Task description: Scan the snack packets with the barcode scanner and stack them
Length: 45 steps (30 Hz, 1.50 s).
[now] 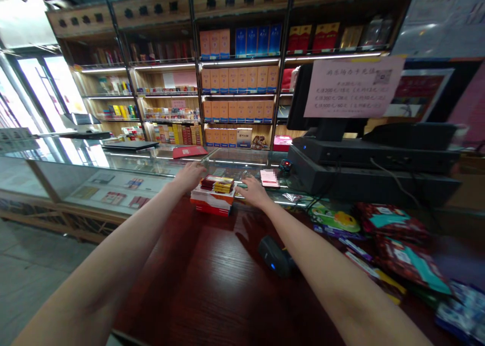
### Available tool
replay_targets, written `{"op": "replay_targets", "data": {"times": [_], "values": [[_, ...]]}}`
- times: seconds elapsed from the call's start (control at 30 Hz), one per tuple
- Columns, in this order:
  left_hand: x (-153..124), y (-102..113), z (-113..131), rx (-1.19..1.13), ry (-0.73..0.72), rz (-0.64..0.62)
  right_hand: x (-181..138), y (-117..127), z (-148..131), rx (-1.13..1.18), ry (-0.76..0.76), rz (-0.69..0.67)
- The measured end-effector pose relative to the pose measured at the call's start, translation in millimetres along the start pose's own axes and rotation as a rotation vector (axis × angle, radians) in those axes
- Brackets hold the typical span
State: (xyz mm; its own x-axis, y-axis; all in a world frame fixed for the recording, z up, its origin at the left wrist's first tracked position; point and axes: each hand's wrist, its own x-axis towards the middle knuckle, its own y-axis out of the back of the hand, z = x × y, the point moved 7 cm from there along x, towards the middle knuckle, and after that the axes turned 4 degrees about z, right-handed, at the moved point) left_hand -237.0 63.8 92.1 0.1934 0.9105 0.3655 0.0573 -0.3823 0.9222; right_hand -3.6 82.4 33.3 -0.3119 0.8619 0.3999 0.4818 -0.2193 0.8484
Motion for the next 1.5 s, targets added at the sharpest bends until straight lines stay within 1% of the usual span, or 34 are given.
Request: {"op": "replay_targets", "data": {"times": [0.07,0.2,0.4,0.57,0.73,0.93,1.07,1.27,1.4,1.5], "values": [[0.2,3.7,16.4,-0.014,-0.027,0.052,-7.5,6.6,2.4,0.003,0.012,0.005],[-2.1,7.2,61.3,-0.060,-0.163,0.115,-23.8,20.0,12.1,-0.003,0.008,0.015],[-8.5,7.3,126.8,-0.105,-0.331,0.146,-48.4,34.6,38.1,-0.009,0.001,-0.004],[-11.3,-0.4,170.1,-0.159,-0.418,0.164,-71.6,43.1,67.6,-0.012,0.002,-0.022],[-14.2,-9.3,206.4,-0.213,-0.472,0.152,-97.3,52.7,97.5,0.003,0.008,-0.027],[-18.1,-16.7,254.1,-0.274,-0.527,0.054,-129.9,68.5,124.7,0.018,-0.004,-0.043],[-22.0,-18.0,286.2,-0.305,-0.577,0.030,-149.3,79.2,141.1,0.008,-0.018,-0.058],[-29.6,-22.9,331.0,-0.352,-0.660,0.033,-174.1,92.7,166.7,-0.076,-0.058,-0.079],[-34.4,-26.9,358.6,-0.391,-0.690,-0.004,-189.2,100.1,182.0,-0.174,-0.070,-0.113],[-38.8,-25.6,378.4,-0.406,-0.718,-0.020,-201.0,107.1,192.5,-0.259,-0.101,-0.130]]}}
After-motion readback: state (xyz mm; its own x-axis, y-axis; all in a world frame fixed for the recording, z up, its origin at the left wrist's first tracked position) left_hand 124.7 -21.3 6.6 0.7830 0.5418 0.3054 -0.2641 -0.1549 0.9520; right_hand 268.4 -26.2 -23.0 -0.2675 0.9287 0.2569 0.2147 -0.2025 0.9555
